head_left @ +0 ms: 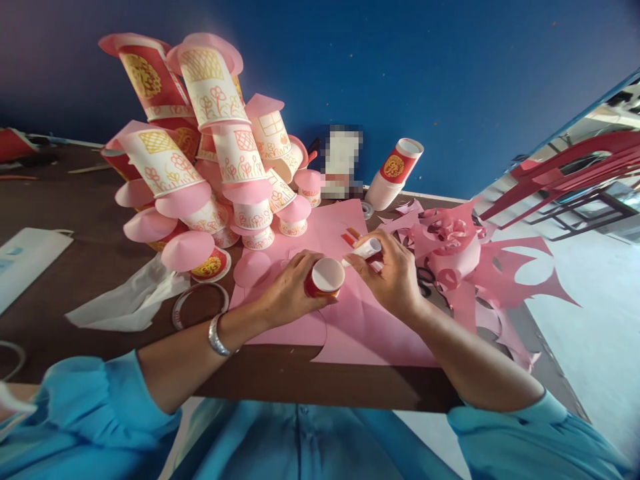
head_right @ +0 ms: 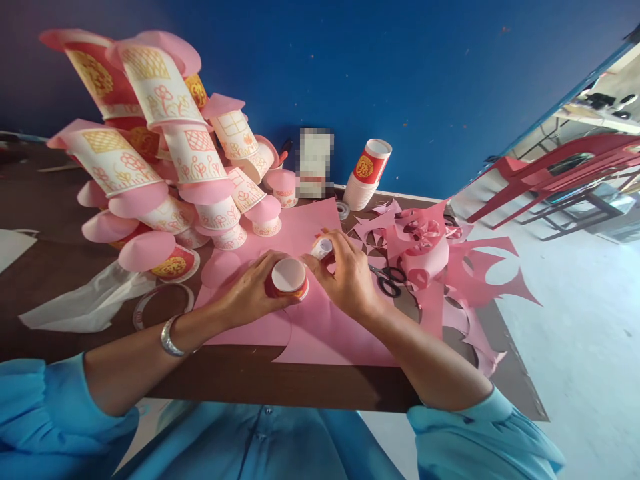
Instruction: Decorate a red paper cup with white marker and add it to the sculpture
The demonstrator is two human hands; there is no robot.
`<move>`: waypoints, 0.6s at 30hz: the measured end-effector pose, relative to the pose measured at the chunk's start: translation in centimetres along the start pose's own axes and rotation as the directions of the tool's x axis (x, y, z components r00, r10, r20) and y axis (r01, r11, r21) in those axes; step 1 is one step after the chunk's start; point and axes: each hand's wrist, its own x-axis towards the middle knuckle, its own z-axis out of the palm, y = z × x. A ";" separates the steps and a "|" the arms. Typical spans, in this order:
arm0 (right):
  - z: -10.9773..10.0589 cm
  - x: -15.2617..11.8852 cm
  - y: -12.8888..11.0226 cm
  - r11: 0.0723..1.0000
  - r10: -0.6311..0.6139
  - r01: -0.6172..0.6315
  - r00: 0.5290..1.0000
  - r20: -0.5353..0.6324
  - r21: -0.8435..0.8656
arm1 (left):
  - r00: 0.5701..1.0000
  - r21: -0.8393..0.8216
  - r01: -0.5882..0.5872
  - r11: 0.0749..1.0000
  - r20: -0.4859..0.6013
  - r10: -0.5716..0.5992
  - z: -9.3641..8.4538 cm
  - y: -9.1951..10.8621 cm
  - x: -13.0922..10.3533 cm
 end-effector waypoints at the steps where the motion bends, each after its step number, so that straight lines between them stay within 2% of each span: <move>1: 0.0 0.0 0.0 1.000 0.000 0.000 1.000 -0.008 0.010 | 1.000 0.000 0.001 1.000 0.003 -0.001 0.0 0.0 0.0; 5: 0.0 -0.3 -0.4 0.998 -0.052 0.054 0.998 -0.044 0.030 | 1.000 0.004 -0.006 1.000 -0.006 0.006 0.4 -0.4 -0.1; 8: 0.0 -0.4 -0.8 0.997 -0.076 0.077 0.997 -0.016 0.011 | 0.999 0.015 -0.029 0.999 -0.041 0.029 1.0 -1.1 -0.3; 12: 0.1 -0.3 -0.7 1.000 -0.029 0.029 1.000 0.004 -0.003 | 0.998 0.001 -0.039 0.999 -0.042 0.039 1.2 -1.4 -0.3; 18: 0.1 -0.4 -0.4 0.999 0.001 0.000 1.000 -0.029 0.053 | 0.999 0.024 -0.047 0.999 -0.020 0.048 0.7 -0.9 -0.1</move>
